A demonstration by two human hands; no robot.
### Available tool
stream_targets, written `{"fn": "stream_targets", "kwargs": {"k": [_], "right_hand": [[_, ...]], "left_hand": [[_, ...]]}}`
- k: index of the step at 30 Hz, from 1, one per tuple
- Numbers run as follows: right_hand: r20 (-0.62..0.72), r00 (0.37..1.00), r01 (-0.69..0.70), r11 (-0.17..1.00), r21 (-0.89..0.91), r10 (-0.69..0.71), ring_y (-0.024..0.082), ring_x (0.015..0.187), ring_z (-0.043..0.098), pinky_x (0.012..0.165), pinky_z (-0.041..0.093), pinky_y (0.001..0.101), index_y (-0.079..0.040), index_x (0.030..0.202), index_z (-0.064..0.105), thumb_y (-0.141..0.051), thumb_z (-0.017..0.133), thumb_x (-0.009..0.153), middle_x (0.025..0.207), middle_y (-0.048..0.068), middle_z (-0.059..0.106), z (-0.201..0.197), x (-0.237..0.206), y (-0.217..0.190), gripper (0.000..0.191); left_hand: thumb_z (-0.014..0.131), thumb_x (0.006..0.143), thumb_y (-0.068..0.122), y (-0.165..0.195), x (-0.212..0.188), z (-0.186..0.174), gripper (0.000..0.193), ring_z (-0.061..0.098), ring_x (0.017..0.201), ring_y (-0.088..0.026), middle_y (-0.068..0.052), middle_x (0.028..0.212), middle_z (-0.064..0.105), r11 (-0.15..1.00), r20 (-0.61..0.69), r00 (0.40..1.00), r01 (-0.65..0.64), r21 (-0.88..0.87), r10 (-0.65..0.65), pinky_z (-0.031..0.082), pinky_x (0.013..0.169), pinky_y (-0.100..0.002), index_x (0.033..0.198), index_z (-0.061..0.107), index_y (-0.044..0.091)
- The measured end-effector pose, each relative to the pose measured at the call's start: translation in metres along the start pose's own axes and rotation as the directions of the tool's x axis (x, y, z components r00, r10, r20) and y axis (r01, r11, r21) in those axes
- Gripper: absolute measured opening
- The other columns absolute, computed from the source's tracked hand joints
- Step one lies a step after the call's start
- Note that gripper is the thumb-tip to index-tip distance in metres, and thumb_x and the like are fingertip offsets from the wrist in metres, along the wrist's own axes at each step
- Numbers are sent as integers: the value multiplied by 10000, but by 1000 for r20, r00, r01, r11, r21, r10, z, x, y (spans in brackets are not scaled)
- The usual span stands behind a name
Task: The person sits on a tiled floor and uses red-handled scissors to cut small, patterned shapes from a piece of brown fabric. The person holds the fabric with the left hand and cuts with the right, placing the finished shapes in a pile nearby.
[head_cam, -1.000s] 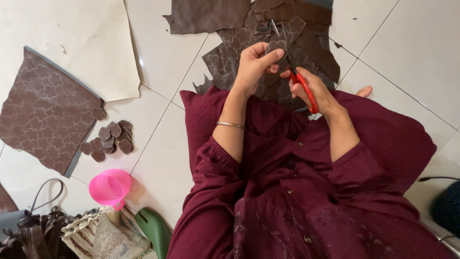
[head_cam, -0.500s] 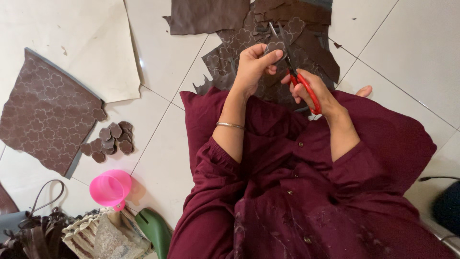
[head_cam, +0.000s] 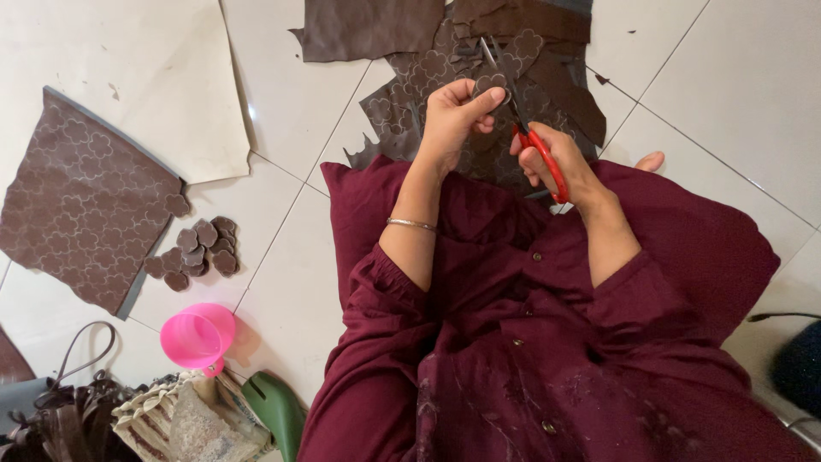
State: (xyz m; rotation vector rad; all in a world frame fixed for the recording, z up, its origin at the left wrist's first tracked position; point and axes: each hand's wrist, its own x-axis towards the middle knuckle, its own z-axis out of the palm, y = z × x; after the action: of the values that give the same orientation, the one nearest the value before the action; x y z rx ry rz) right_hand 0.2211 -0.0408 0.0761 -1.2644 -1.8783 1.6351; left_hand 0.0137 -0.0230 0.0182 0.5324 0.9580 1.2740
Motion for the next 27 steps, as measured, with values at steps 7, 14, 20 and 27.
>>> {"fn": "stream_targets", "kwargs": {"k": [7, 14, 20, 27], "right_hand": [[-35, 999, 28, 996, 80, -25, 85, 589, 509, 540, 441, 243, -54, 1006, 562, -910, 511, 793, 709, -12, 505, 9, 2, 4, 884], [-40, 999, 23, 991, 130, -18, 82, 576, 498, 524, 436, 235, -57, 974, 552, -889, 522, 818, 692, -11, 492, 11, 2, 6, 848], [-12, 999, 35, 990, 134, -33, 78, 560, 493, 513, 423, 232, -58, 974, 550, -872, 499, 847, 679, -16, 489, 7, 1, 3, 826], [1, 999, 43, 996, 82, -43, 76, 525, 503, 483, 419, 230, -68, 936, 563, -852, 466, 877, 642, -23, 496, 1, 1, 5, 792]], "left_hand": [[807, 887, 145, -10, 1, 5, 153, 618, 607, -55, 6, 761, 679, 997, -35, 999, 10, -70, -12, 522, 554, -202, 872, 685, 53], [798, 899, 152, -9, -2, 9, 156, 644, 641, -59, 4, 788, 694, 994, -23, 999, 26, -107, -29, 544, 588, -202, 881, 669, 65], [808, 900, 144, -4, -3, 7, 158, 644, 640, -68, 0, 776, 690, 996, -9, 1000, 11, -93, -12, 527, 579, -205, 875, 672, 66], [815, 898, 140, -5, 0, 3, 157, 627, 641, -77, -7, 766, 683, 997, 4, 1000, -26, -71, 27, 512, 588, -220, 878, 682, 59]]}}
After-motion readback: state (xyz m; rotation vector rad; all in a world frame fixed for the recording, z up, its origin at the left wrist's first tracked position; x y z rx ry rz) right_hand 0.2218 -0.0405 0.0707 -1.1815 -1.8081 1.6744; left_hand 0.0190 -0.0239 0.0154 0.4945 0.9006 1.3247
